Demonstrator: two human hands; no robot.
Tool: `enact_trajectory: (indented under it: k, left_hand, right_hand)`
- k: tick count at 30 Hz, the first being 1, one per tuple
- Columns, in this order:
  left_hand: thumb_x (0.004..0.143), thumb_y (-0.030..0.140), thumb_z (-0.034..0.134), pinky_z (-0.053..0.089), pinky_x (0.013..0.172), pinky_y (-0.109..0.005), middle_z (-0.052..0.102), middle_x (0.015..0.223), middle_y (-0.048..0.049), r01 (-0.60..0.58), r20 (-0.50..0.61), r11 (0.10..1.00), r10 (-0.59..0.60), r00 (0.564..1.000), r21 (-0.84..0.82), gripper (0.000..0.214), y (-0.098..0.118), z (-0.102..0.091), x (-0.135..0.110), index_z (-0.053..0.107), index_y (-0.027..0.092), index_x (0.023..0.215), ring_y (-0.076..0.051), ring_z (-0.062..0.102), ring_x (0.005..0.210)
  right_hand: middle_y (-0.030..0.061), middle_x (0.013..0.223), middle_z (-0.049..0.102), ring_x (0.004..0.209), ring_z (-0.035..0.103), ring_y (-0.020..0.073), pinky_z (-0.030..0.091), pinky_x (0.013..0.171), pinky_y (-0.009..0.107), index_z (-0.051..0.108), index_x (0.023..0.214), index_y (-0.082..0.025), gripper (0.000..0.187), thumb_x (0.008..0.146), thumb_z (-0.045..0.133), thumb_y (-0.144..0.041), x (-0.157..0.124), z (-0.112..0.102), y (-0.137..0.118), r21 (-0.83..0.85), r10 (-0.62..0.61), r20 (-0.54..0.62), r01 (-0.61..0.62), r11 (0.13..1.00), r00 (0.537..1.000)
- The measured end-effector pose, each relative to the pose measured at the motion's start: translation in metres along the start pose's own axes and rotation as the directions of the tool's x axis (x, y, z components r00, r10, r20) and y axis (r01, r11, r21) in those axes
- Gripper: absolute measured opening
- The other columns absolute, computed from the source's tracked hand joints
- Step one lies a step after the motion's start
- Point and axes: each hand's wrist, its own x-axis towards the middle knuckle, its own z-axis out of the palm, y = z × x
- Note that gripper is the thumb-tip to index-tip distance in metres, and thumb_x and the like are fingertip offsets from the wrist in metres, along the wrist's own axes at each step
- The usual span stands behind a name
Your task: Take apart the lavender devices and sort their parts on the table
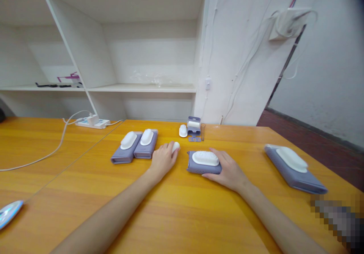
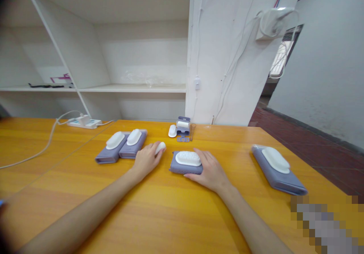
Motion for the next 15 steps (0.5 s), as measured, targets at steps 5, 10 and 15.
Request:
enact_trajectory:
  k: [5, 10, 15]
  left_hand:
    - [0.092, 0.044, 0.037, 0.045, 0.077, -0.035, 0.059, 0.103, -0.0117, -0.023, -0.039, 1.0, 0.022, 0.999, -0.012, 0.035, 0.0, 0.002, 0.0, 0.052, 0.019, 0.111, -0.026, 0.056, 0.097]
    - [0.09, 0.046, 0.04, 0.034, 0.099, -0.046, 0.049, 0.126, -0.0162, -0.255, -0.118, 0.959, 0.24, 0.963, -0.127, 0.047, 0.005, -0.009, -0.003, 0.043, 0.016, 0.126, -0.029, 0.046, 0.117]
    - [0.076, 0.06, 0.056, 0.025, 0.107, -0.051, 0.046, 0.133, -0.0156, -0.527, -0.075, 0.757, 0.544, 0.836, -0.386, 0.077, 0.023, -0.018, -0.016, 0.03, 0.018, 0.137, -0.031, 0.042, 0.123]
  right_hand:
    - [0.0138, 0.119, 0.056, 0.109, 0.053, 0.0302, 0.045, 0.094, 0.047, 0.039, 0.134, -0.018, 0.083, 0.067, 0.069, -0.056, 0.0, 0.001, 0.0, -0.01, 0.022, 0.01, -0.022, 1.0, 1.0]
    - [0.0143, 0.123, 0.054, 0.113, 0.052, 0.0301, 0.044, 0.096, 0.048, 0.037, 0.136, -0.019, 0.077, 0.073, 0.065, -0.054, -0.001, 0.0, 0.0, 0.042, 0.024, 0.016, -0.025, 0.999, 1.0]
    - [0.0122, 0.133, 0.049, 0.124, 0.044, 0.0298, 0.037, 0.104, 0.049, 0.033, 0.137, -0.021, 0.074, 0.077, 0.062, -0.051, -0.003, 0.001, 0.0, 0.074, -0.078, 0.059, 0.073, 0.995, 0.995]
